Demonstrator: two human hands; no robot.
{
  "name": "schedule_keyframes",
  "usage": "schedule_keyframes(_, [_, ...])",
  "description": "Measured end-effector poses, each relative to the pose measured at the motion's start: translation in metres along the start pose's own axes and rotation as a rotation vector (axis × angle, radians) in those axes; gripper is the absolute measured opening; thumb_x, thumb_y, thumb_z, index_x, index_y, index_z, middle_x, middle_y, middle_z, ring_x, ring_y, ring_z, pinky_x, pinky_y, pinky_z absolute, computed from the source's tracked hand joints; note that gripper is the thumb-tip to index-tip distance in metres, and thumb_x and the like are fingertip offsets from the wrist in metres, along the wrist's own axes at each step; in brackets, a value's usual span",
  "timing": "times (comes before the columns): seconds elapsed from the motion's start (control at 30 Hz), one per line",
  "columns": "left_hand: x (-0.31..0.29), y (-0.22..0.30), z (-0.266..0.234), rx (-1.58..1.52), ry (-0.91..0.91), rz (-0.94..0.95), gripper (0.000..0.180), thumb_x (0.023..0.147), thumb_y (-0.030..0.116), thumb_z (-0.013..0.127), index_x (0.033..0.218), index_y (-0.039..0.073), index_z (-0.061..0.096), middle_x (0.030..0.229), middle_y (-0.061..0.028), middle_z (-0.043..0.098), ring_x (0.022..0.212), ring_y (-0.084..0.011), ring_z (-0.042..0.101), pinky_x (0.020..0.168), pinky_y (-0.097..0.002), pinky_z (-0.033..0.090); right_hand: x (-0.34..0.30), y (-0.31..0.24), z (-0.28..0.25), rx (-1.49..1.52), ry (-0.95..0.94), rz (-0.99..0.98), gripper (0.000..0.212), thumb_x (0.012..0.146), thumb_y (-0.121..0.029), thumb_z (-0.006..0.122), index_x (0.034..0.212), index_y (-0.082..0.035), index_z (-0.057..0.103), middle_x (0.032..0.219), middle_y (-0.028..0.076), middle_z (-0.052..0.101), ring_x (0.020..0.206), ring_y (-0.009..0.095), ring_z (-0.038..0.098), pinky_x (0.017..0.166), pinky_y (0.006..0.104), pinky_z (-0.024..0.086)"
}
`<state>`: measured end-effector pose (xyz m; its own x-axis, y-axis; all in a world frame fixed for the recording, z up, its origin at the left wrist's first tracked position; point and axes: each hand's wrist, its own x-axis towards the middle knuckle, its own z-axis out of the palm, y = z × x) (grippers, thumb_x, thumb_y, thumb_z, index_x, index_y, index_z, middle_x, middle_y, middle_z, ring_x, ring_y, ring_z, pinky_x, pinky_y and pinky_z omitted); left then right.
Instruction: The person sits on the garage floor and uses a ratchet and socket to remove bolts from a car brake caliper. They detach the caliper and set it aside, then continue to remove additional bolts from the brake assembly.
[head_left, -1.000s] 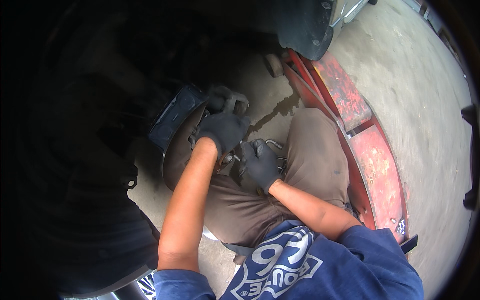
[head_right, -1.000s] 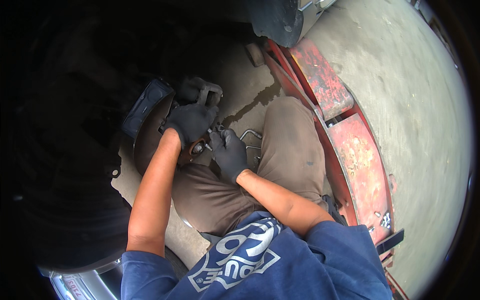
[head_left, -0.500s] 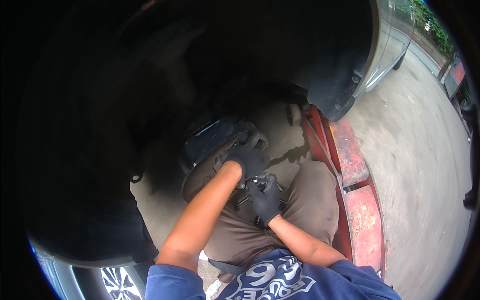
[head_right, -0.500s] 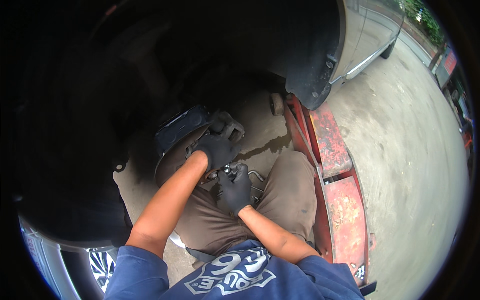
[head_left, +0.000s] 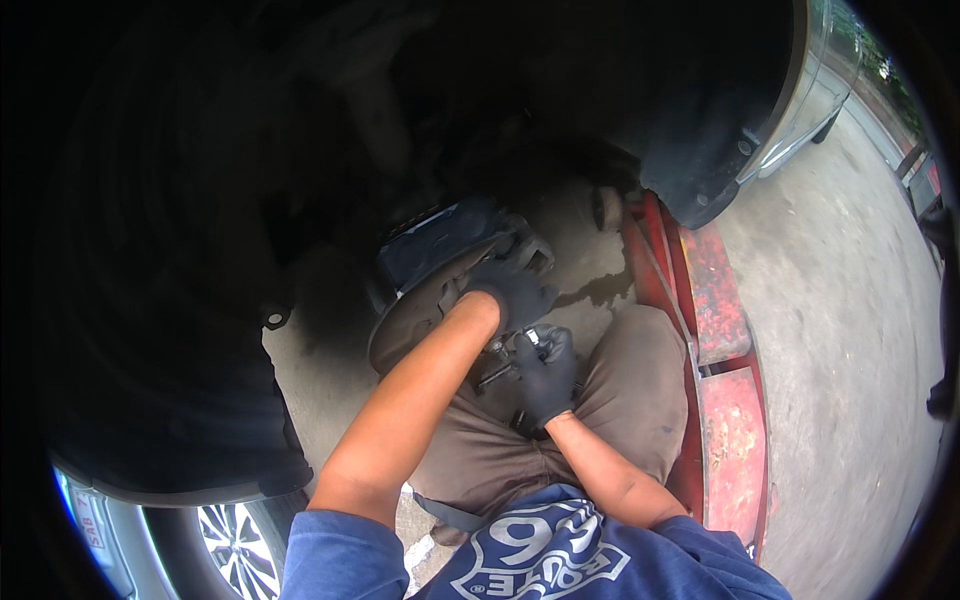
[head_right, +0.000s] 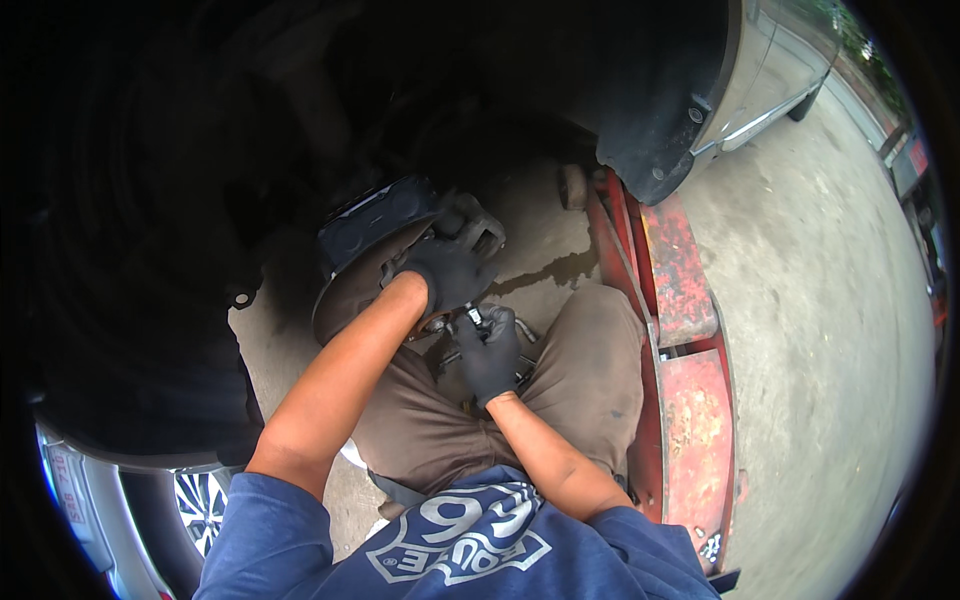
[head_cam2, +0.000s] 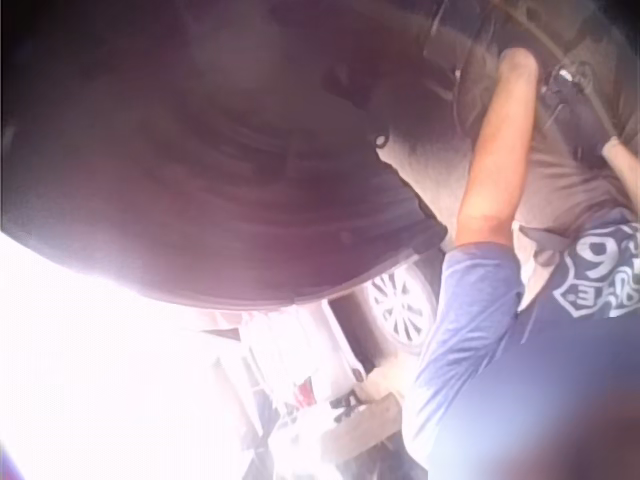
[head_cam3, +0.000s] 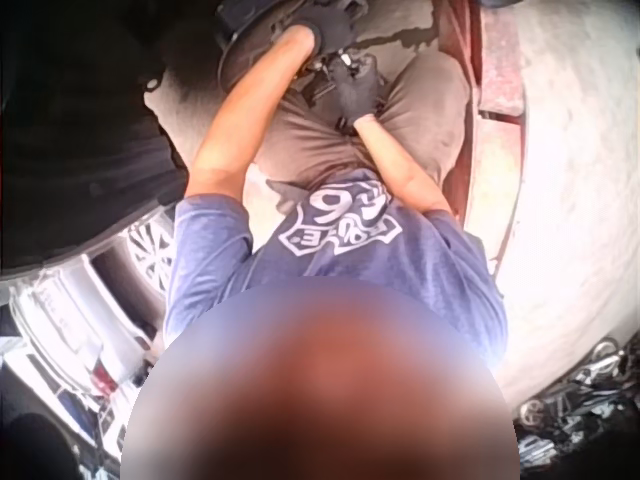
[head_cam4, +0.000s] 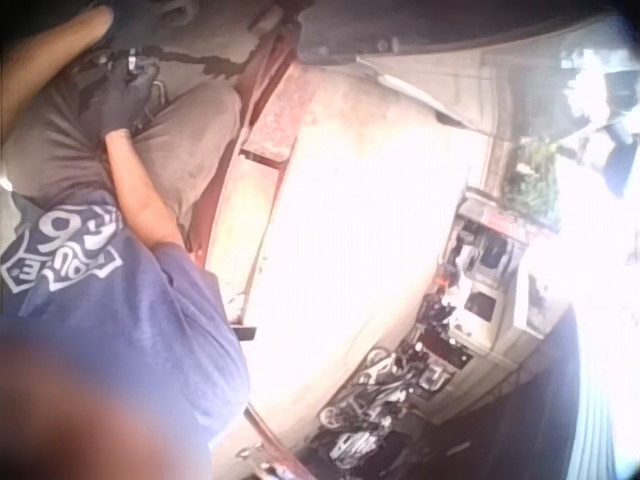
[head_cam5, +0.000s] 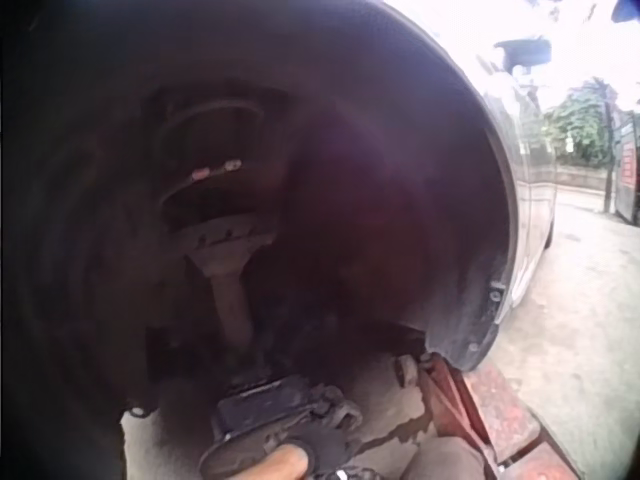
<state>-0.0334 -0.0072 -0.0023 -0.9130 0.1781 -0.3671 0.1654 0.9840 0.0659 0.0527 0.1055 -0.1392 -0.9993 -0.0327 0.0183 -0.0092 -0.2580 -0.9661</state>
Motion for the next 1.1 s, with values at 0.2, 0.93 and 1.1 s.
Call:
schedule_keyframes(0.2, [0.0, 0.001, -0.001, -0.023, 0.005, -0.005, 0.061, 0.105, 0.049, 0.037, 0.115, 0.007, 0.08, 0.123, -0.0167, 0.076, 0.118, -0.0345, 0.07, 0.106, -0.044, 0.049, 0.001, -0.006, 0.003, -0.045, 0.029, 0.069, 0.018, 0.103, -0.017, 0.07, 0.103, -0.003, 0.059, 0.083, 0.001, 0.065, 0.063, 0.005, 0.058, 0.055, 0.0249, 0.049])
schedule_keyframes(0.93, [0.001, 0.0, -0.001, 0.008, -0.031, 0.012, 0.055, 0.104, 0.043, 0.037, 0.116, 0.01, 0.079, 0.124, -0.0173, 0.075, 0.118, -0.0351, 0.07, 0.104, -0.0462, 0.05, 0.017, -0.019, -0.022, -0.064, -0.197, 0.541, 0.044, 0.1, -0.041, 0.071, 0.119, -0.003, 0.057, 0.087, 0.013, 0.07, 0.078, 0.023, 0.07, 0.071, 0.0393, 0.055])
schedule_keyframes(1.1, [0.0, 0.0, -0.005, 0.074, -0.041, 0.111, 0.053, 0.104, 0.039, 0.036, 0.115, 0.01, 0.078, 0.124, -0.0178, 0.075, 0.119, -0.0366, 0.069, 0.105, -0.0472, 0.05, 0.01, -0.021, -0.013, -0.597, -0.13, -0.162, 0.041, 0.094, -0.035, 0.074, 0.12, -0.008, 0.058, 0.104, 0.019, 0.072, 0.095, 0.041, 0.072, 0.078, 0.0486, 0.057])
